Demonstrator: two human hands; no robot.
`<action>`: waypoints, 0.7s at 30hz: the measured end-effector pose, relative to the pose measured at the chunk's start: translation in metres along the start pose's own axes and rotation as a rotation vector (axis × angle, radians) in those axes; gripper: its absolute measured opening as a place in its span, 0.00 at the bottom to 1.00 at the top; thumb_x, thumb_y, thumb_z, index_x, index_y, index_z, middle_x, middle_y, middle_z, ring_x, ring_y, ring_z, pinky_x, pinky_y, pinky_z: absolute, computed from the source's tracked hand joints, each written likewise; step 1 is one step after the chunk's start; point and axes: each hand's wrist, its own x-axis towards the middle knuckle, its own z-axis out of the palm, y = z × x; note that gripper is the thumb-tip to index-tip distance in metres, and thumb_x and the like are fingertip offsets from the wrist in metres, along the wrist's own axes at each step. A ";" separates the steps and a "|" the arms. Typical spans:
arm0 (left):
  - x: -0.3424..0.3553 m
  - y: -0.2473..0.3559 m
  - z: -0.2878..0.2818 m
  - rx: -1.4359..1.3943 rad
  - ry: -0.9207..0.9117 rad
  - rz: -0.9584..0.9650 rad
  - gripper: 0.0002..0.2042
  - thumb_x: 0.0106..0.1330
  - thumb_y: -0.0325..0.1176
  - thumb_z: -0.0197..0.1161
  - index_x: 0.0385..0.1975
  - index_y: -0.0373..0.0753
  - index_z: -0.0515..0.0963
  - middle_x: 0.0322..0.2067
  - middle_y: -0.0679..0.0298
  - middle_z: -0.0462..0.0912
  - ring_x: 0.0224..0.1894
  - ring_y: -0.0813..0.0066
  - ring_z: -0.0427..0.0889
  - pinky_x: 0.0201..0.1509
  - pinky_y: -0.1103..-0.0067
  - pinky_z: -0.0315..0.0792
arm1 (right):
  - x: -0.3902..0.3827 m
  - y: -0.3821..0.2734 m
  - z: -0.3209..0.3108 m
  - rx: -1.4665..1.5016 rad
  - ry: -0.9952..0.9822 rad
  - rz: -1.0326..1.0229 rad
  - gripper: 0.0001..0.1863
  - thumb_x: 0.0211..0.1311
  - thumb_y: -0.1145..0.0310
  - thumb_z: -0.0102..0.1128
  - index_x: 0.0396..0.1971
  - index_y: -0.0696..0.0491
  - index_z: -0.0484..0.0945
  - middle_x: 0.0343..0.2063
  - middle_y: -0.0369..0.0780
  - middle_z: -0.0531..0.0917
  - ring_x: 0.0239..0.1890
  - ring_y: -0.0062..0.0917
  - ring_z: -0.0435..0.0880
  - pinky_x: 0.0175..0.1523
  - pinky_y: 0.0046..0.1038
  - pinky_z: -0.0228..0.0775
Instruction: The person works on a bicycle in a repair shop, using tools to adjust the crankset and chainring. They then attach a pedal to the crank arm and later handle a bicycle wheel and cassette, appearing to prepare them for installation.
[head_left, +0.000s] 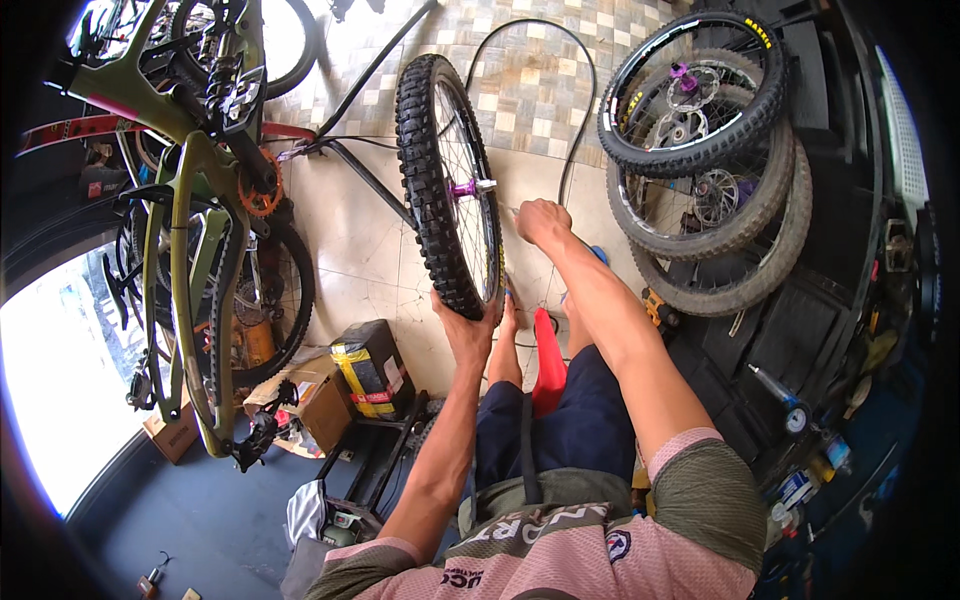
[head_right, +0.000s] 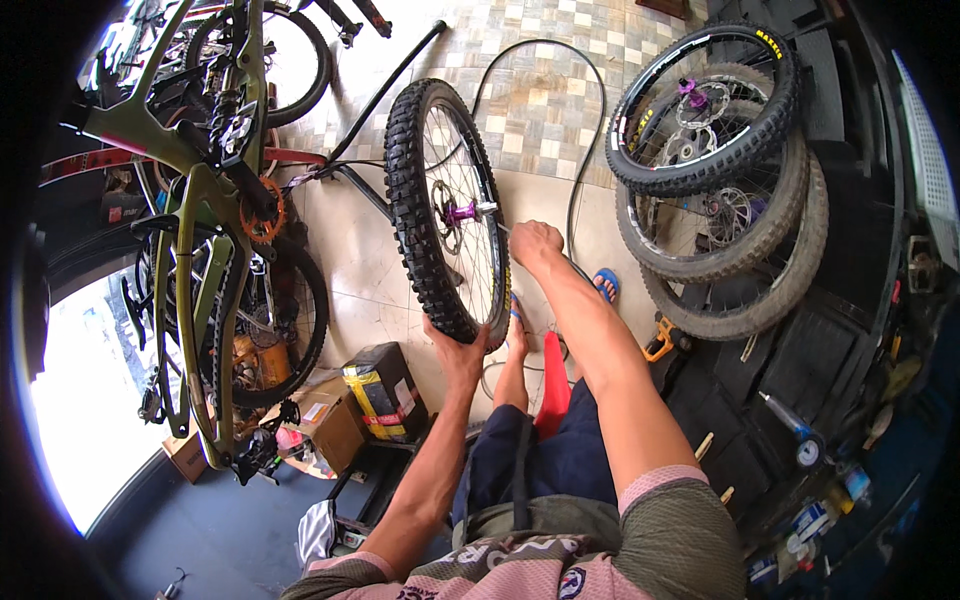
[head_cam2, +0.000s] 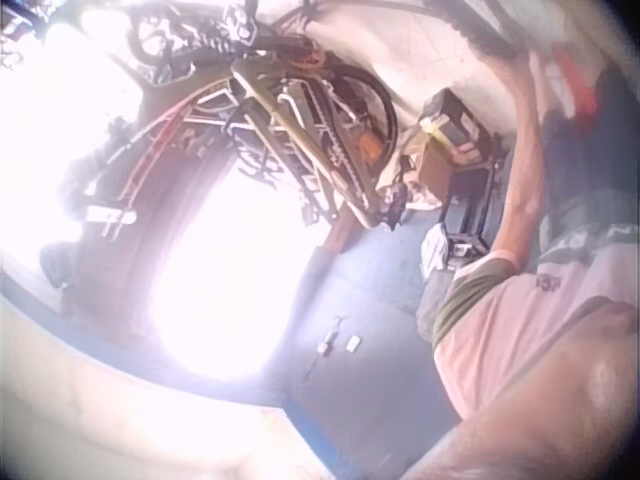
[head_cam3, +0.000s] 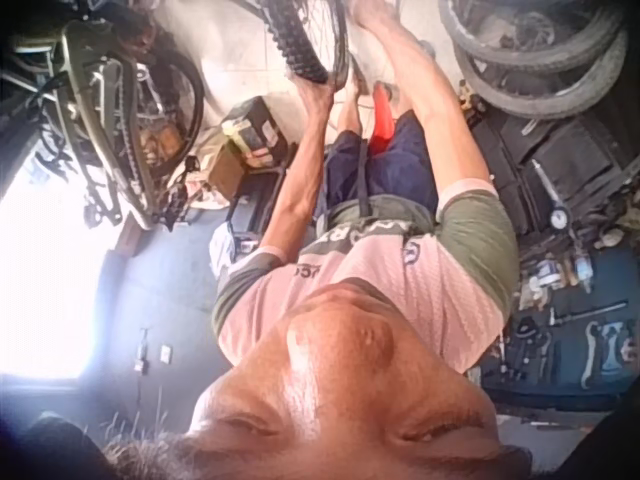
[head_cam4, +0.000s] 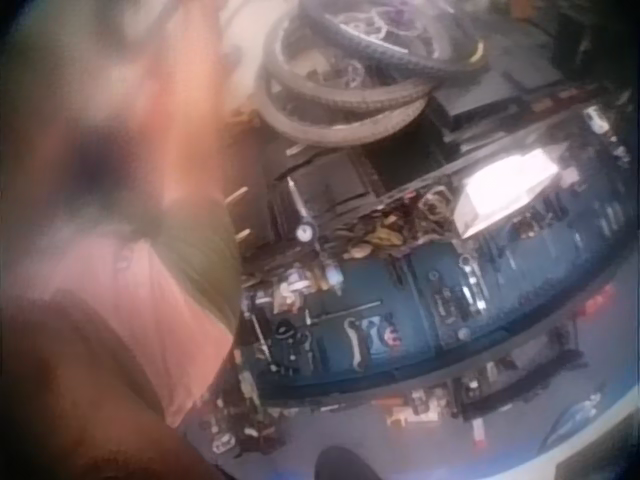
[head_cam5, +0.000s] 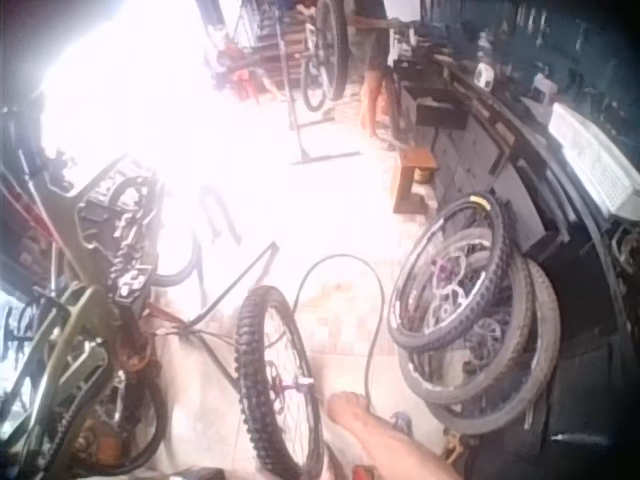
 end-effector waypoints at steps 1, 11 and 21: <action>-0.007 -0.006 0.001 -0.072 -0.062 -0.127 0.46 0.55 0.39 0.78 0.69 0.33 0.55 0.60 0.32 0.72 0.61 0.33 0.74 0.63 0.52 0.69 | -0.003 0.000 -0.001 -0.001 -0.005 -0.014 0.14 0.68 0.63 0.58 0.41 0.50 0.92 0.47 0.46 0.91 0.51 0.40 0.90 0.55 0.36 0.81; 0.086 0.063 -0.053 0.069 -0.223 -0.112 0.36 0.53 0.39 0.72 0.59 0.38 0.61 0.40 0.41 0.85 0.43 0.39 0.86 0.50 0.55 0.76 | -0.040 0.010 0.021 -0.195 -0.652 -0.055 0.20 0.62 0.62 0.63 0.53 0.46 0.88 0.54 0.40 0.89 0.56 0.36 0.88 0.57 0.42 0.79; 0.027 -0.024 -0.015 -0.026 -0.051 -0.102 0.49 0.52 0.38 0.79 0.70 0.36 0.52 0.52 0.37 0.78 0.54 0.37 0.81 0.58 0.54 0.73 | -0.066 0.008 0.035 -0.093 -0.615 -0.074 0.20 0.62 0.56 0.64 0.51 0.46 0.89 0.52 0.39 0.89 0.54 0.34 0.88 0.54 0.42 0.81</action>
